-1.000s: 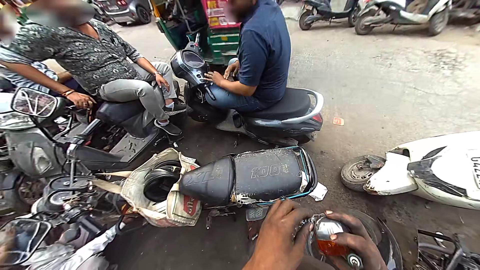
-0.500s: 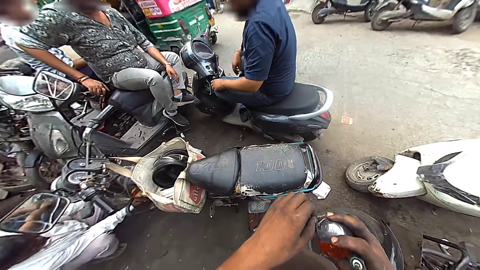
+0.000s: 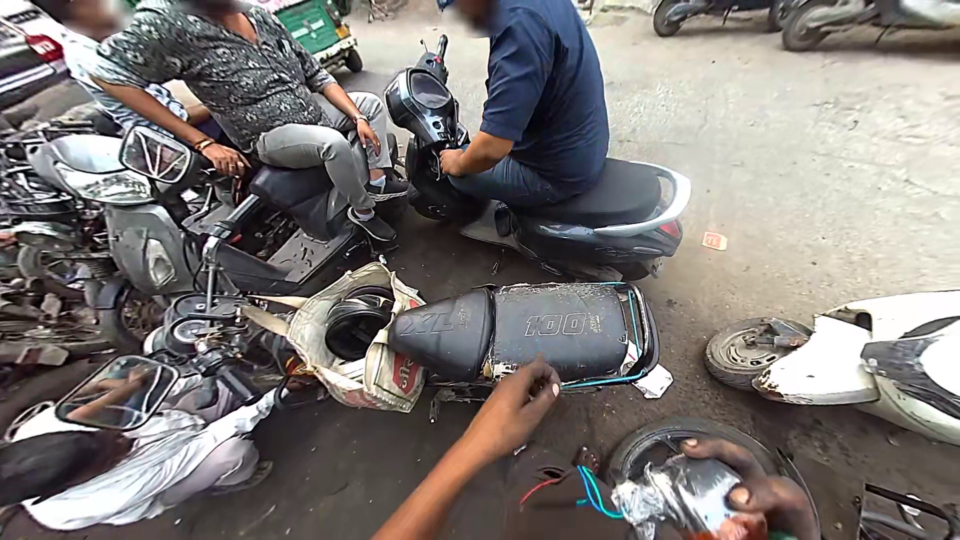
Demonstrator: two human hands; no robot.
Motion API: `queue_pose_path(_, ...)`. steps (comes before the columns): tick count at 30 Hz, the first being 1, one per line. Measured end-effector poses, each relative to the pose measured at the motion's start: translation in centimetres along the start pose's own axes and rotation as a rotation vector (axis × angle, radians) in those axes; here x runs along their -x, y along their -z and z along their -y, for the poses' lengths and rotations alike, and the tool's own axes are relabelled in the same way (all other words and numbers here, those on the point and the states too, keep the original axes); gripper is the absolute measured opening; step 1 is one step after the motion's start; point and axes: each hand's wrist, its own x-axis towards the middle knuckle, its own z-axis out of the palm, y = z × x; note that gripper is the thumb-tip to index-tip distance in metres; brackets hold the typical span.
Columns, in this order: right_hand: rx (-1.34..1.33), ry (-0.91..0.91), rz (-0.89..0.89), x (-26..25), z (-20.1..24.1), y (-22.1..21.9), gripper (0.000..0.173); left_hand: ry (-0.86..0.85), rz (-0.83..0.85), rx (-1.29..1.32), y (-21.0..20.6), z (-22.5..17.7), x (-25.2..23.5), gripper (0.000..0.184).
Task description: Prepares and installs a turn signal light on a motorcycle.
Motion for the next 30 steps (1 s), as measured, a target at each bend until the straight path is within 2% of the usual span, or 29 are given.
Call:
queue_pose_path(3,-0.104,-0.069,-0.028,-0.2,-1.3,0.4,0.064,-0.346,0.035,0.392,-1.6,-1.7,1.4,0.027)
queue_pose_path(6,-0.226,-0.119,0.016,-0.2,-1.8,-0.2,0.062,-0.574,0.105,0.377,-2.8,-4.2,1.8,0.028)
queue_pose_path(9,-0.331,-0.14,-0.004,-0.3,-1.8,-0.4,0.061,-0.669,0.19,0.328,-3.1,-5.1,2.0,0.021)
queue_pose_path(11,-0.379,-0.141,-0.002,-0.2,-2.1,-0.1,0.06,-0.703,0.166,0.316,-3.0,-5.1,2.1,0.019)
queue_pose_path(15,-0.426,-0.143,-0.048,0.0,-2.4,-0.3,0.058,-0.752,-0.041,0.308,-4.7,-4.8,2.3,0.012)
queue_pose_path(17,-0.455,-0.138,-0.039,0.1,-2.3,-0.3,0.057,-0.761,-0.087,0.33,-5.5,-4.7,2.4,0.011)
queue_pose_path(20,-0.428,-0.153,-0.029,0.1,-2.3,-0.7,0.06,-0.73,-0.013,0.346,-5.7,-4.7,2.7,0.021)
queue_pose_path(22,-0.399,-0.187,-0.031,0.0,-2.3,-1.3,0.065,-0.706,0.03,0.368,-6.2,-4.6,2.6,0.037)
queue_pose_path(24,-0.397,-0.227,-0.044,0.1,-2.6,-1.7,0.067,-0.711,0.005,0.352,-6.8,-4.6,2.4,0.046)
queue_pose_path(28,-0.514,-0.322,-0.26,0.0,-2.7,-3.1,0.059,-0.673,-0.08,0.34,-7.6,-4.7,2.5,0.054)
queue_pose_path(30,-0.525,-0.388,-0.437,-0.1,-2.7,-3.5,0.059,-0.62,-0.09,0.411,-8.7,-5.2,3.2,0.055)
